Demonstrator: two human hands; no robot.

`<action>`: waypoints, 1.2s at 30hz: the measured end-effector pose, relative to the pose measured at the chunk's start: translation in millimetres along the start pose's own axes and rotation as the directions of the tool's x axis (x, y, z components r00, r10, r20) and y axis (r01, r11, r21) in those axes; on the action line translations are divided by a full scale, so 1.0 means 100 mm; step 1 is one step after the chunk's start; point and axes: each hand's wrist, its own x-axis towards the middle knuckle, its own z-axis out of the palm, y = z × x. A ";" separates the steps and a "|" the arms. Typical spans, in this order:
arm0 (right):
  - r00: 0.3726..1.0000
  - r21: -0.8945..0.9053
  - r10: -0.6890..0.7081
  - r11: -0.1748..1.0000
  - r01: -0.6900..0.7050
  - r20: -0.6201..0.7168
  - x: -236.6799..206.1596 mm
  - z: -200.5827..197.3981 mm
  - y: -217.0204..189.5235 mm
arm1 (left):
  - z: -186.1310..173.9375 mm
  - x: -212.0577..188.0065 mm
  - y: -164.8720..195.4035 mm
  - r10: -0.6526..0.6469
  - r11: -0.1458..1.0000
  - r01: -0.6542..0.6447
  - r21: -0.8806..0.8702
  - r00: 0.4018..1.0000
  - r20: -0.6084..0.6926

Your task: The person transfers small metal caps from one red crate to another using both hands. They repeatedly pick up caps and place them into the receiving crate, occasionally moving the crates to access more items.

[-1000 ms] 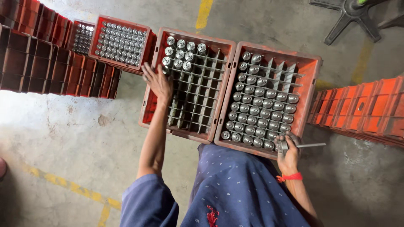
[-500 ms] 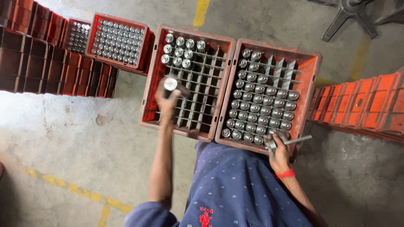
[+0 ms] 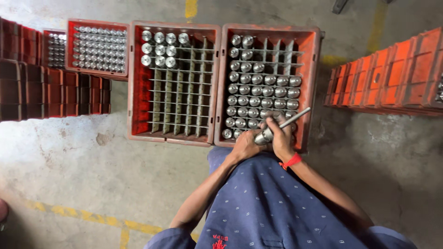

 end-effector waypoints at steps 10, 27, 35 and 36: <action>0.993 0.238 0.109 0.964 -0.115 0.037 0.27 -0.65 0.07 | 0.16 0.31 0.10 0.001 0.995 0.026 -0.097 0.963 0.269; 0.980 0.458 0.045 0.888 0.051 -0.195 0.28 -1.30 0.12 | -1.13 1.75 0.31 0.609 0.793 -0.468 0.390 0.616 -0.500; 0.958 0.407 0.169 0.911 -0.063 -0.231 0.05 -1.33 0.29 | -2.31 0.98 -0.27 0.150 0.927 0.222 0.302 0.517 -0.842; 0.964 0.385 0.151 0.921 -0.057 -0.220 0.04 -1.30 0.30 | -2.49 0.93 -0.35 0.168 0.892 0.275 0.360 0.537 -0.827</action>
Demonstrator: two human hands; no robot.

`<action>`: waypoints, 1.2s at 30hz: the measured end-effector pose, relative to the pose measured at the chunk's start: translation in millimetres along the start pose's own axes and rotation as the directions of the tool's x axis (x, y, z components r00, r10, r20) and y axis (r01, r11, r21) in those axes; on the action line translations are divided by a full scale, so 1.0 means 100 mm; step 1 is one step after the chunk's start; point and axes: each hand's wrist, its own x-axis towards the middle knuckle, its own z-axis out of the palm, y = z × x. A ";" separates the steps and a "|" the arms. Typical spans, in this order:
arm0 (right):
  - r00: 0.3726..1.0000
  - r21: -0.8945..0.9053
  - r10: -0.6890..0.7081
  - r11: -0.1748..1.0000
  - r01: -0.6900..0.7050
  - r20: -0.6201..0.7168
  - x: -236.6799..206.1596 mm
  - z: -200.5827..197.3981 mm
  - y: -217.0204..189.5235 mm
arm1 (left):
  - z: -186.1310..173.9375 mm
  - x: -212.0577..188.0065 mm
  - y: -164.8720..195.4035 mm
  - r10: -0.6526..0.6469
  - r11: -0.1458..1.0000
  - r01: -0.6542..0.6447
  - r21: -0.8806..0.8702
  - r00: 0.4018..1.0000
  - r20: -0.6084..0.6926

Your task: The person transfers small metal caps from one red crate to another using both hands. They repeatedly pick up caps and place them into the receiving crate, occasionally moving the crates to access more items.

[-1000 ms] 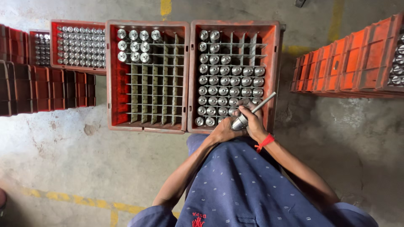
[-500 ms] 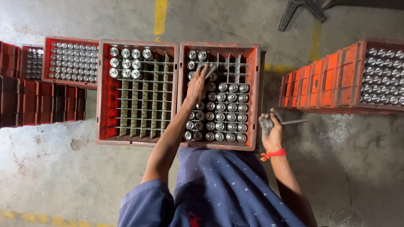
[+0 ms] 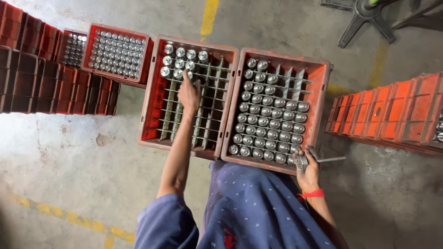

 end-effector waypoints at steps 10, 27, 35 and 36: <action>0.999 -0.087 0.029 0.996 -0.025 0.036 -0.03 0.31 0.27 | -0.07 0.43 -0.31 0.140 0.971 -0.167 0.170 0.977 0.161; 0.991 -0.283 0.042 0.959 -0.006 0.123 -0.05 0.77 0.48 | 0.05 -1.59 0.52 0.135 0.713 0.343 -0.612 0.789 0.599; 0.979 -0.241 -0.008 0.969 0.058 0.204 -0.29 1.33 0.34 | 0.22 -2.56 0.86 0.258 0.913 0.040 -0.407 0.716 0.649; 0.970 -0.277 -0.056 0.953 0.123 0.236 -0.31 1.32 0.33 | 0.25 -2.57 0.90 0.243 0.928 0.031 -0.370 0.704 0.667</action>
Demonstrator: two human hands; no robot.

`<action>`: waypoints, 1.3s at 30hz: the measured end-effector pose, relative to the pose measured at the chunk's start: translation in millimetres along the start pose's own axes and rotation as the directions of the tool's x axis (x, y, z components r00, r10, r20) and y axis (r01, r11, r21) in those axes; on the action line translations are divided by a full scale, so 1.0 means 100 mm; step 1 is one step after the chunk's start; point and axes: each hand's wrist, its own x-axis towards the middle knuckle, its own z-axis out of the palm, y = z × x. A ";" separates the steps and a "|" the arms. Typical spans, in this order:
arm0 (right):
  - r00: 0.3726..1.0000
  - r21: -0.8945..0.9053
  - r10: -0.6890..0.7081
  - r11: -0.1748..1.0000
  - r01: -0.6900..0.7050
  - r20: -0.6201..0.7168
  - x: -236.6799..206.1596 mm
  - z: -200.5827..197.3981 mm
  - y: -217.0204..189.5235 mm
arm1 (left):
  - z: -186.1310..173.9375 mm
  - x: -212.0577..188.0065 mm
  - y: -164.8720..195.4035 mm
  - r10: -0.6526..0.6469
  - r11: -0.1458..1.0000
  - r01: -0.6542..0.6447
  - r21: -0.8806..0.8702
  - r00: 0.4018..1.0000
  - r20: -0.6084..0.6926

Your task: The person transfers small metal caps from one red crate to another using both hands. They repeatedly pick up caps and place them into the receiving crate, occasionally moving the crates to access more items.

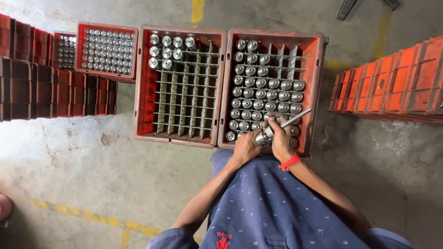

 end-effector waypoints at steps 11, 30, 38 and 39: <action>0.983 -0.129 -0.184 0.975 0.181 -0.014 0.19 -0.36 0.08 | 0.32 0.24 0.12 0.062 0.991 -0.064 0.121 0.998 0.017; 0.968 0.379 0.046 0.924 0.052 -0.246 0.28 -1.23 -0.12 | -0.91 2.18 0.39 0.573 0.802 -0.397 0.446 0.720 -0.392; 0.972 0.279 0.081 0.960 -0.017 -0.218 0.05 -1.26 0.12 | -1.72 1.64 -0.34 0.188 0.963 0.012 0.270 0.690 -0.699; 0.971 0.252 0.083 0.967 -0.024 -0.223 0.03 -1.26 0.13 | -1.97 1.61 -0.50 0.049 0.935 0.218 0.280 0.703 -0.710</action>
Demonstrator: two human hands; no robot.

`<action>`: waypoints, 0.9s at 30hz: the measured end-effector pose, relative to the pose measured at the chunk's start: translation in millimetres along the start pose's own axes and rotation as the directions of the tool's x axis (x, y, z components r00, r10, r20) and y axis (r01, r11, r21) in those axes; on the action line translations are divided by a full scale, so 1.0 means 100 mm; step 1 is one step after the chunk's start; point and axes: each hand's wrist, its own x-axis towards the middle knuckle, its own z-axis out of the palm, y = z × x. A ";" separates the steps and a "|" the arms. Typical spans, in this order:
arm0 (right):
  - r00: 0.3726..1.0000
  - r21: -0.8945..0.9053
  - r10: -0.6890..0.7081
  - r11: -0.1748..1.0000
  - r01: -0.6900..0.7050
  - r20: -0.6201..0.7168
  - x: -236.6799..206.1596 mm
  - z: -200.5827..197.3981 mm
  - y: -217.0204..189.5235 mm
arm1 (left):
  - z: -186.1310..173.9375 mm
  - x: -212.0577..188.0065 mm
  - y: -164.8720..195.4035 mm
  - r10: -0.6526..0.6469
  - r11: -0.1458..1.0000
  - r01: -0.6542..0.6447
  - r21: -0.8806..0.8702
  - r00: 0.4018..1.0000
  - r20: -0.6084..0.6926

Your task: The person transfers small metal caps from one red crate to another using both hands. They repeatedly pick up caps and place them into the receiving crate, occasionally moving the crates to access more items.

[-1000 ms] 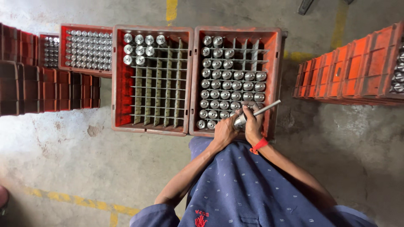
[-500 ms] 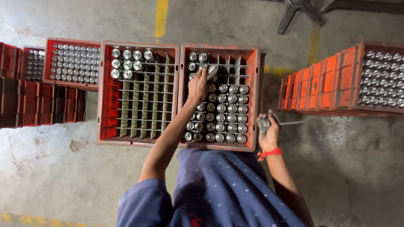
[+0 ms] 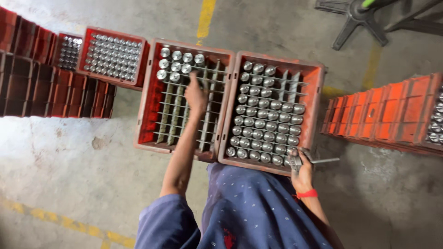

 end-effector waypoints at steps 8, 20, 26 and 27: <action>0.998 -0.084 0.035 0.996 -0.039 -0.049 -0.05 0.08 0.15 | -0.35 0.43 -0.83 0.012 0.997 -0.015 0.073 0.999 0.040; 0.992 -0.174 0.122 0.977 -0.124 -0.020 -0.11 0.24 0.27 | -0.55 -0.68 -0.35 -0.047 0.436 0.139 -0.889 0.990 0.131; 0.979 -0.194 0.083 0.980 -0.046 0.185 -0.11 0.87 0.36 | -0.17 -1.88 0.27 0.307 0.595 0.142 -0.791 0.870 0.387; 0.978 -0.177 0.044 0.984 -0.007 0.206 -0.11 0.96 0.34 | -0.14 -2.06 0.38 0.259 0.741 0.123 -0.660 0.854 0.450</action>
